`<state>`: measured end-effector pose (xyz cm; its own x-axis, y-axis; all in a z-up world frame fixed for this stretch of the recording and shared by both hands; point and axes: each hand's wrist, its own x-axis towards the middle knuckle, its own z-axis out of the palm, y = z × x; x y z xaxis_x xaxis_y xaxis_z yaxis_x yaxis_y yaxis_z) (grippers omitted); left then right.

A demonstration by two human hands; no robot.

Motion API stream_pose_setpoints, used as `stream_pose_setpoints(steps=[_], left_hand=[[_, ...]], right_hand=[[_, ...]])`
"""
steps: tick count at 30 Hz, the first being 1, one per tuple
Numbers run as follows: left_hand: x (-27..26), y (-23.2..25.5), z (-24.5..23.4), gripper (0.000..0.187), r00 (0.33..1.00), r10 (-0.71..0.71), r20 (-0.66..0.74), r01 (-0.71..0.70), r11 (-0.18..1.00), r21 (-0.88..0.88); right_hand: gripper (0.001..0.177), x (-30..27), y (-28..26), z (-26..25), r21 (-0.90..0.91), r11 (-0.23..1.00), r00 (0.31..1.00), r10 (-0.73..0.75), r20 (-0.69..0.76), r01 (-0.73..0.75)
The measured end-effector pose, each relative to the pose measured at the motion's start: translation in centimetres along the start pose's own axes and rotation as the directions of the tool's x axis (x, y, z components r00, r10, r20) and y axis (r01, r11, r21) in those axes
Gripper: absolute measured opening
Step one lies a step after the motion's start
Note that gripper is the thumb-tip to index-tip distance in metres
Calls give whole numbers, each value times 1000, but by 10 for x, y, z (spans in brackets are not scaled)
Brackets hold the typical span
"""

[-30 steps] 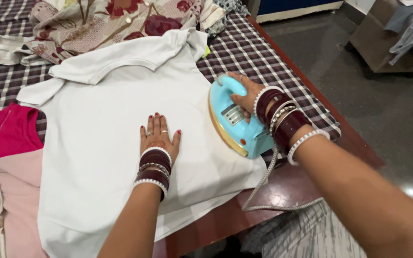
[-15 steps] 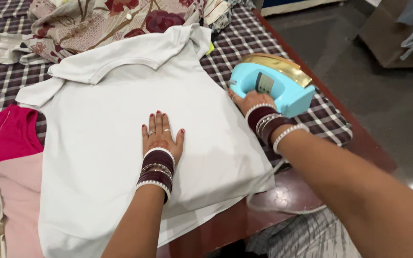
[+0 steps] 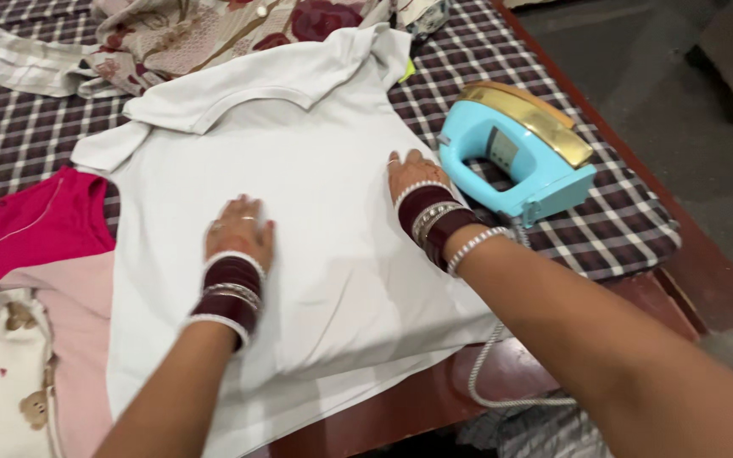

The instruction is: The person irons a white t-shirt laid out on a checkered bedsheet. They use a light blue electric iron to smooth the fabric, moving it back and forth across the shirt's body and sleeves. The person frequently adjusts the shirt's position and folds the sleeves to ensure even coverage.

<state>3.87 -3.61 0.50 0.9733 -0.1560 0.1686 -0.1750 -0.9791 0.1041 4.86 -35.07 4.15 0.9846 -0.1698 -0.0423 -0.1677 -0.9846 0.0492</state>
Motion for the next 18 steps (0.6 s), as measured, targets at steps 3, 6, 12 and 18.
stream_pose_setpoints(steps=[3,6,12,18], left_hand=[[11,-59,-10,59,980,-198,13,195,975,104],[15,-92,-25,70,954,-300,10,293,939,179],[28,-119,-43,78,842,-506,188,462,856,233],[76,-165,-47,60,788,-306,533,271,951,146]], right_hand=[[80,16,-19,-23,98,971,948,184,261,-216],[96,29,-24,-36,16,952,876,275,396,-306],[65,68,-17,1,240,908,912,261,317,-344],[52,64,-22,-32,347,925,972,81,220,-155]])
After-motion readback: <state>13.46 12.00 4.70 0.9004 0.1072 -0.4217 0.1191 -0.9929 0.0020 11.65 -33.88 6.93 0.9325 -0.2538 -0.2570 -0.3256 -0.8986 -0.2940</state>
